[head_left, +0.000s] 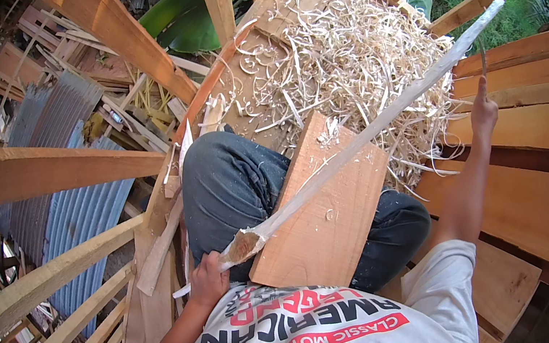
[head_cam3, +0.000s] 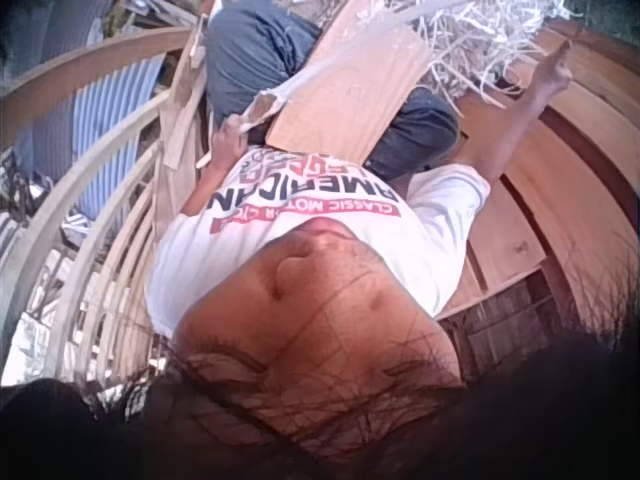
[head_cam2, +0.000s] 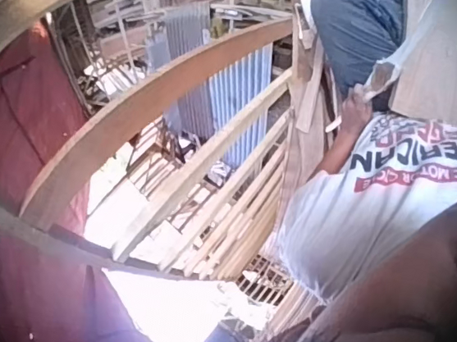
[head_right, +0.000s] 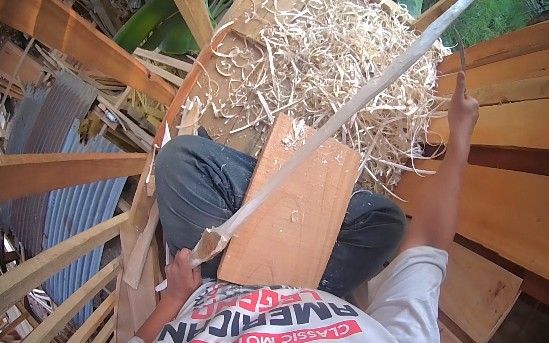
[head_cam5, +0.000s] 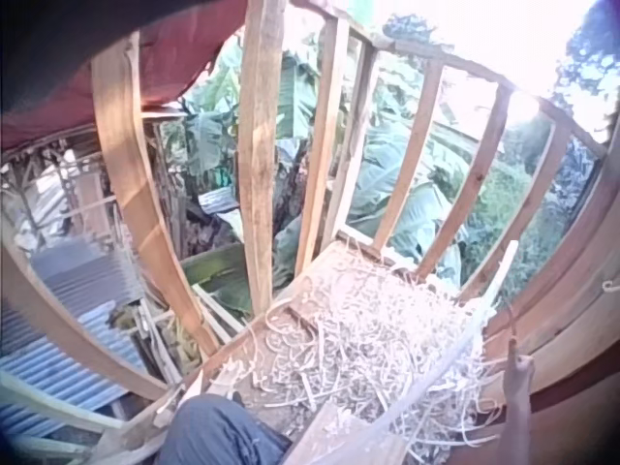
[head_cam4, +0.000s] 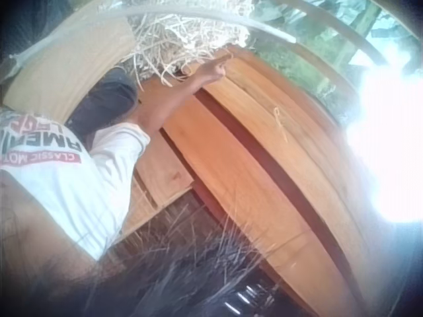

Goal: The person sits cross-legged and uses a curved knife to shave thin strips from a long wooden stick held against a flat board on their lap. Wood shavings accumulate on the board as the person repeatedly draws the blade along the stick's length.

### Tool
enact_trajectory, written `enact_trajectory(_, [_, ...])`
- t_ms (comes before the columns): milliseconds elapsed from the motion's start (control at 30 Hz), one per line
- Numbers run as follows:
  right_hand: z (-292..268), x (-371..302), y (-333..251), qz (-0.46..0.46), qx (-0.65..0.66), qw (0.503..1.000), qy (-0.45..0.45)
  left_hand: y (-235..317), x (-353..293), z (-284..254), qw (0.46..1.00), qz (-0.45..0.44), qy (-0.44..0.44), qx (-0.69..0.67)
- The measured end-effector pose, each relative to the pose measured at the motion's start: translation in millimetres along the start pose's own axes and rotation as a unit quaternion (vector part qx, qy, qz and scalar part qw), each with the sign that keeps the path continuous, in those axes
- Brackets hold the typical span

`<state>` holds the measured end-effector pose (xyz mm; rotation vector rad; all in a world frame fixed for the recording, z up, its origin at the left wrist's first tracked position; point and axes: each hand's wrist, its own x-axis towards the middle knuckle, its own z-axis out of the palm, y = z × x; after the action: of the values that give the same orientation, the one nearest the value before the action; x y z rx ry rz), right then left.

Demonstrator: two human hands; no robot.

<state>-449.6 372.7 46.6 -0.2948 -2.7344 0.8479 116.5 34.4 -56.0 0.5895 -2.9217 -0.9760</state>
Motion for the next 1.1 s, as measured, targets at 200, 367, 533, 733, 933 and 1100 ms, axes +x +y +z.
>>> enact_trajectory(200, [9,-121,27,-0.07,0.117,0.981,-0.135,3,10,-7,0.998,-0.011,0.0,-0.066])
enact_trajectory(367, [31,-221,41,-0.009,0.263,0.943,-0.202,5,25,-25,0.986,-0.072,-0.054,-0.144])
enact_trajectory(533, [28,-258,-12,-0.09,0.235,0.936,-0.245,-10,37,-26,0.961,-0.133,-0.069,-0.232])
enact_trajectory(733, [12,-245,-70,-0.241,0.067,0.932,-0.262,-7,43,-28,0.969,-0.116,-0.074,-0.205])
enact_trajectory(933, [20,-216,-91,-0.336,-0.064,0.919,-0.194,2,46,-27,0.989,-0.059,-0.039,-0.132])
enact_trajectory(1100, [36,-197,-103,-0.39,-0.125,0.903,-0.13,0,44,-21,0.99,-0.048,-0.012,-0.129])
